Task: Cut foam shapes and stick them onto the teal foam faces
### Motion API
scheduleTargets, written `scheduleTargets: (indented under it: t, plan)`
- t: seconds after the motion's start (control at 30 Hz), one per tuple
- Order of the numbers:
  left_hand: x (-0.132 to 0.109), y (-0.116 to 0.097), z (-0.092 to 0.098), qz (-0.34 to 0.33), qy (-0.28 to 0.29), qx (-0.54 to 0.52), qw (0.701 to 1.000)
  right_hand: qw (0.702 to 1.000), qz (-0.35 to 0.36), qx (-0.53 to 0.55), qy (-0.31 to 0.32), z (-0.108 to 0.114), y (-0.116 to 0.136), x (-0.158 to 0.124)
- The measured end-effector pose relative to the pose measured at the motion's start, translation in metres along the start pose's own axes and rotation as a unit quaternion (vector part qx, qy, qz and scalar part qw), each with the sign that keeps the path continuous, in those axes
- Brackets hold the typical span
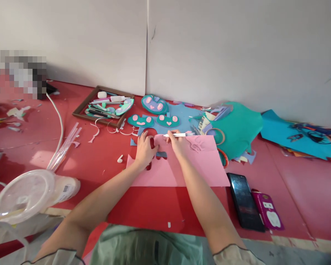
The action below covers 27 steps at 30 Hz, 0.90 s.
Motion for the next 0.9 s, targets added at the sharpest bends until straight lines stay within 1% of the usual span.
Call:
scheduleTargets:
  t: [0.13,0.23,0.3,0.37,0.47,0.6,0.7,0.8,0.9]
  plan:
    - [0.004,0.000,0.007,-0.010,-0.015,0.000,1.000,0.999,0.007,-0.038,0.004,-0.001,0.003,-0.001]
    - [0.003,-0.010,0.010,-0.046,-0.014,0.025,0.999,0.998,0.016,-0.062,0.008,-0.001,0.005,-0.002]
    - [-0.001,-0.022,0.005,-0.088,0.012,0.039,0.995,0.997,0.019,-0.071,0.008,-0.001,0.005,-0.002]
    - [-0.008,-0.034,-0.005,-0.130,0.054,0.044,0.989,0.997,0.020,-0.075,0.002,0.000,0.005,-0.001]
    - [-0.019,-0.046,-0.019,-0.162,0.093,0.069,0.980,0.997,0.016,-0.075,-0.005,0.001,0.005,0.001]
    - [-0.030,-0.051,-0.031,-0.154,0.105,0.148,0.971,0.996,0.018,-0.082,-0.003,0.001,0.006,0.001]
    - [-0.038,-0.053,-0.034,-0.144,0.107,0.194,0.964,0.995,0.032,-0.092,0.005,0.000,0.010,0.001]
    - [-0.048,-0.061,-0.034,-0.158,0.106,0.212,0.959,0.994,0.038,-0.099,0.015,-0.001,0.010,0.000]
    - [-0.056,-0.065,-0.036,-0.164,0.114,0.209,0.957,0.995,0.034,-0.096,0.013,0.000,0.006,0.002]
Point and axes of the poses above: each hand's wrist, its own x-axis towards the middle knuckle, its own z-axis out of the back of the hand, y = z × x, the point moved 10 cm from there along x, towards the middle knuckle, and after that the axes turned 1 degree about y, right-handed, at the moved point
